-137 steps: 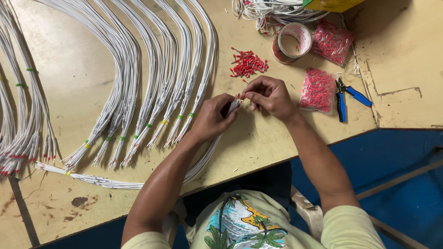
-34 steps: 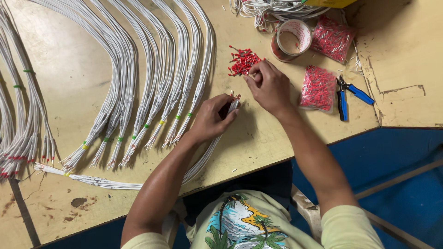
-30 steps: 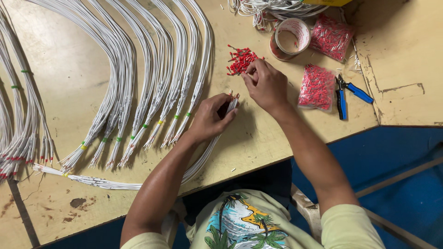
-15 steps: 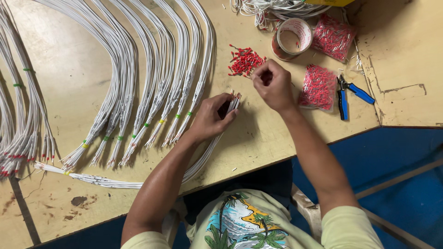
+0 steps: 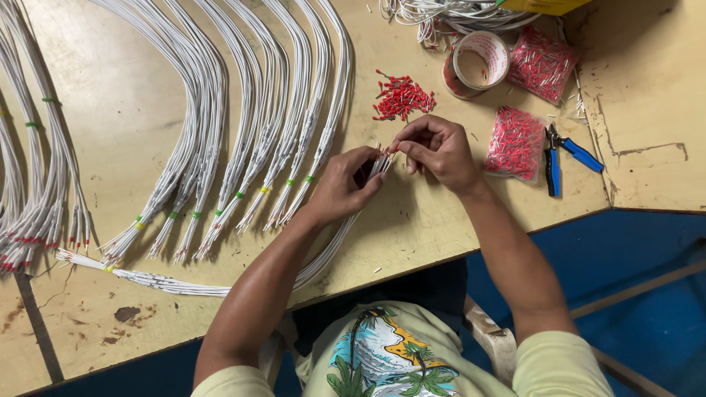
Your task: The person sits at a workbench and attaches red connector terminals to the ends of white wires one at a time, pressing each wire end into a connector by hand. Finished wires are laid onto growing bundles on the bench, and the person occasionally reaches for more connectors from a pile.
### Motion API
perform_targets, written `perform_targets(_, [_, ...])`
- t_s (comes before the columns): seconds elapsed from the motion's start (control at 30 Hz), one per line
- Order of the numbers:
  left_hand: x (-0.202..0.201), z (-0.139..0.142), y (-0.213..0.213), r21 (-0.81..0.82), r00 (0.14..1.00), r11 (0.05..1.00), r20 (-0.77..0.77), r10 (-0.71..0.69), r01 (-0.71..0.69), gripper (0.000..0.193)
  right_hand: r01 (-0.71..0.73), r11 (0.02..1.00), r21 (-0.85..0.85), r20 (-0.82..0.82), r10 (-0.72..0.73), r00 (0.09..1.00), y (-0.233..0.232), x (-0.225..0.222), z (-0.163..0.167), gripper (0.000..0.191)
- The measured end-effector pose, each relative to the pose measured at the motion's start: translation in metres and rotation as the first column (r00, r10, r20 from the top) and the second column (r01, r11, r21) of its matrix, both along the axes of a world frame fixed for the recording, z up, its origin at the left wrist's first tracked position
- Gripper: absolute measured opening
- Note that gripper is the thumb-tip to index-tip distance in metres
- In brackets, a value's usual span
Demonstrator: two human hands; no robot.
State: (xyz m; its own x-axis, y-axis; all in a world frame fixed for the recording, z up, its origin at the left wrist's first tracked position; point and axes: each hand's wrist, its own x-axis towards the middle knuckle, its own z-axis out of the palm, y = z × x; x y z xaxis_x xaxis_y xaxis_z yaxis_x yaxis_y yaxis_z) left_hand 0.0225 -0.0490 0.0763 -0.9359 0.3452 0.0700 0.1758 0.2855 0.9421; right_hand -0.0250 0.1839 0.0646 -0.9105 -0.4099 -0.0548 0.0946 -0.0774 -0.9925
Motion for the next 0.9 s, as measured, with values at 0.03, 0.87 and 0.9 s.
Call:
perform_targets(0.03, [0.0,0.0,0.0,0.0,1.0,1.0,-0.003,0.002,-0.002,0.031,-0.002,1.0,0.004,0.0,0.002,1.0,0.001,0.0,0.0,0.007])
perform_targets(0.87, [-0.003,0.003,0.0,-0.005,0.999,1.0,-0.041,-0.001,0.001,0.031,-0.087,0.996,-0.005,0.016,0.087,0.996,0.003,0.002,-0.005,0.008])
perform_targets(0.9, [-0.003,0.002,0.0,0.009,0.997,1.0,-0.072,-0.001,0.002,0.031,-0.088,0.996,0.017,0.016,0.088,0.996,0.003,0.003,-0.006,0.008])
